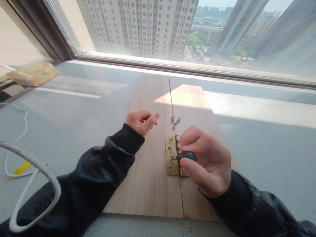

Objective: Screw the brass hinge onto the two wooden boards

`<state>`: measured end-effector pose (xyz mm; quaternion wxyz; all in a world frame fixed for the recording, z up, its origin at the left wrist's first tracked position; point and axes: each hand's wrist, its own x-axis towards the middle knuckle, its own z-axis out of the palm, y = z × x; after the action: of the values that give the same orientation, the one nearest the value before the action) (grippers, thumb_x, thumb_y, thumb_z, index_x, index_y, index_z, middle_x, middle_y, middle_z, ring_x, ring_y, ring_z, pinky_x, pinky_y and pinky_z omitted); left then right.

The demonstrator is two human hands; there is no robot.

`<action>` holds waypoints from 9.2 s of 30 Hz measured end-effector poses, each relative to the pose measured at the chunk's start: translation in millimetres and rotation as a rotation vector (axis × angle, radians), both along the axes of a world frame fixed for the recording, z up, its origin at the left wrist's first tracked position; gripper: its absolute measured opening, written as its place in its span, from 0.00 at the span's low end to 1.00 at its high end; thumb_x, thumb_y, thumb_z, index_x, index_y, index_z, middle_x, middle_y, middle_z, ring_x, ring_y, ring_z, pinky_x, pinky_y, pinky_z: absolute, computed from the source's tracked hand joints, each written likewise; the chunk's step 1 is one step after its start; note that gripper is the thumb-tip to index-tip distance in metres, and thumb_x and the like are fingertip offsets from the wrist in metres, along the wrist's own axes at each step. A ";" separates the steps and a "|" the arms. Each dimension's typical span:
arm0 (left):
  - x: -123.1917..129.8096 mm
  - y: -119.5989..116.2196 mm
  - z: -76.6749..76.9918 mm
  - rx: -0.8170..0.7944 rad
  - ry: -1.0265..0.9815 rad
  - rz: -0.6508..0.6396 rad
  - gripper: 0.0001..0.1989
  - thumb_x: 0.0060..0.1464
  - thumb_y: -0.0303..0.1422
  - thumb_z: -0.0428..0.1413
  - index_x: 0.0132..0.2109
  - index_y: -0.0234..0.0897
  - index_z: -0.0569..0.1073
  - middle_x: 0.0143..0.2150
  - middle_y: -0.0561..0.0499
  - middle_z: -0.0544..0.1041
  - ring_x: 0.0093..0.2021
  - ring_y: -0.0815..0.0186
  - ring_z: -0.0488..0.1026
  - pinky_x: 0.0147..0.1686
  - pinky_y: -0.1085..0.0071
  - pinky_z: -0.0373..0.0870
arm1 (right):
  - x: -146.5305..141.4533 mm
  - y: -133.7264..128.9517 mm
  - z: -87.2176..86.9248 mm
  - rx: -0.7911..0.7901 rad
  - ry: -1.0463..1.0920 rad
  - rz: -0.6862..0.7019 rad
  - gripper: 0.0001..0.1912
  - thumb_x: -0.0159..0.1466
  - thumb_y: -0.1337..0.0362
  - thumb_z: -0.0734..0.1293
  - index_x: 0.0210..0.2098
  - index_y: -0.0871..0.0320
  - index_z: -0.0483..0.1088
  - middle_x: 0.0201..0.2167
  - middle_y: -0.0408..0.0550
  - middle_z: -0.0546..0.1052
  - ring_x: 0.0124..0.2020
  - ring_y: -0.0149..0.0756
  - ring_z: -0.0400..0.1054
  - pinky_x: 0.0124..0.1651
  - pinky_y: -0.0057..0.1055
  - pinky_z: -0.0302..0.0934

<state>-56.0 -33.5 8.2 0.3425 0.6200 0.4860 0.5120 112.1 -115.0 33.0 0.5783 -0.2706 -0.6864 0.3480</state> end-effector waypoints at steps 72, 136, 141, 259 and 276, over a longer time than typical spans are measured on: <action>0.4 0.9 -0.7 0.016 -0.001 0.000 0.17 0.49 0.39 0.56 0.18 0.33 0.70 0.13 0.56 0.64 0.17 0.75 0.59 0.19 0.75 0.56 | 9.0 5.0 22.4 0.139 -0.317 0.166 0.15 0.53 0.75 0.69 0.37 0.59 0.64 0.28 0.43 0.66 0.28 0.28 0.61 0.29 0.28 0.57; 0.3 0.7 -1.1 0.011 0.000 0.004 0.17 0.49 0.39 0.56 0.19 0.33 0.70 0.13 0.56 0.65 0.16 0.75 0.59 0.19 0.75 0.55 | 29.9 5.1 64.6 0.074 -0.796 0.224 0.15 0.59 0.73 0.63 0.46 0.59 0.68 0.25 0.42 0.75 0.22 0.25 0.67 0.25 0.21 0.61; 0.5 0.3 -0.5 0.019 0.019 0.006 0.17 0.49 0.39 0.56 0.19 0.33 0.70 0.14 0.56 0.65 0.17 0.75 0.59 0.19 0.75 0.56 | 36.4 7.5 67.2 0.075 -0.823 0.173 0.14 0.60 0.72 0.64 0.45 0.58 0.70 0.29 0.45 0.79 0.24 0.28 0.72 0.26 0.23 0.65; 0.9 -0.5 0.4 0.009 0.009 0.010 0.17 0.49 0.39 0.55 0.19 0.33 0.70 0.14 0.56 0.65 0.17 0.75 0.59 0.20 0.75 0.56 | 15.9 4.2 56.7 0.090 -0.779 -0.164 0.13 0.54 0.61 0.70 0.21 0.58 0.61 0.19 0.40 0.66 0.20 0.26 0.59 0.23 0.26 0.55; 1.0 -0.5 0.8 0.007 0.012 0.005 0.17 0.49 0.40 0.55 0.18 0.33 0.70 0.13 0.57 0.64 0.17 0.75 0.58 0.19 0.75 0.55 | 9.3 6.0 41.2 0.253 -0.563 -0.120 0.24 0.52 0.71 0.71 0.15 0.58 0.49 0.22 0.44 0.72 0.23 0.27 0.61 0.23 0.27 0.55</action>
<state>-55.0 -34.0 9.0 0.3363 0.6231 0.4878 0.5106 121.4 -109.0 74.2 0.4142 -0.3222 -0.8402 0.1369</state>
